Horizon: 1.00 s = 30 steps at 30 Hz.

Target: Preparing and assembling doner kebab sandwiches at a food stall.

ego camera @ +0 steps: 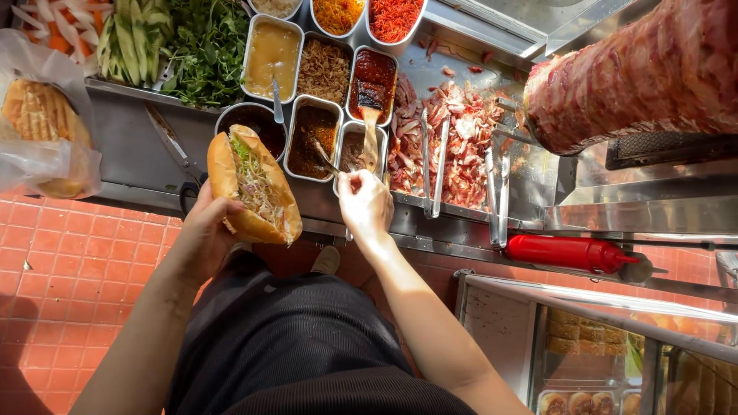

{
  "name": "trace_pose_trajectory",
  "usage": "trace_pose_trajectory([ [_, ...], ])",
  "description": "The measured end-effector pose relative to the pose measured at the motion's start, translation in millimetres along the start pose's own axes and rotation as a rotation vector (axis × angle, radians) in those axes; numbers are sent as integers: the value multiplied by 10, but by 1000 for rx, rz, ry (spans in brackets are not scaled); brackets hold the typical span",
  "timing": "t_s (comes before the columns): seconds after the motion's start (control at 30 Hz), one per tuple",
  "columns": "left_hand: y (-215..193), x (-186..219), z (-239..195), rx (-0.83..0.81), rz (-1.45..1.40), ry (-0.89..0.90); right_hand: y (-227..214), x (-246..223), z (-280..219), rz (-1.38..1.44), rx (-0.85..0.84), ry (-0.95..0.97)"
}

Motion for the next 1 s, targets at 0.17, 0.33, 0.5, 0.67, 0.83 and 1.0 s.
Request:
trace_pose_trajectory([
  [0.17, 53, 10, -29, 17, 51, -39, 8, 192, -103, 92, 94, 183],
  [0.33, 118, 28, -65, 14, 98, -68, 187, 596, -119, 457, 95, 373],
  [0.5, 173, -23, 6, 2, 20, -74, -8, 764, -192, 731, 131, 349],
  [0.67, 351, -56, 186, -53, -49, -49, -540, 571, -265, 947, 137, 327],
  [0.83, 480, 7, 380, -50, -129, 14, -1074, 167, -369, 706, 86, 169],
  [1.0, 621, 55, 336, -130, -118, 59, -1181, -315, -338, 514, 99, -22],
])
Point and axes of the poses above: each hand's wrist, its own z-axis towards the middle knuckle, its own y-axis out of the palm, x = y × z, the point moved 7 cm from there along z, towards the middle knuckle, and after that the axes turned 10 degrees about -z, right-handed, at the moved point
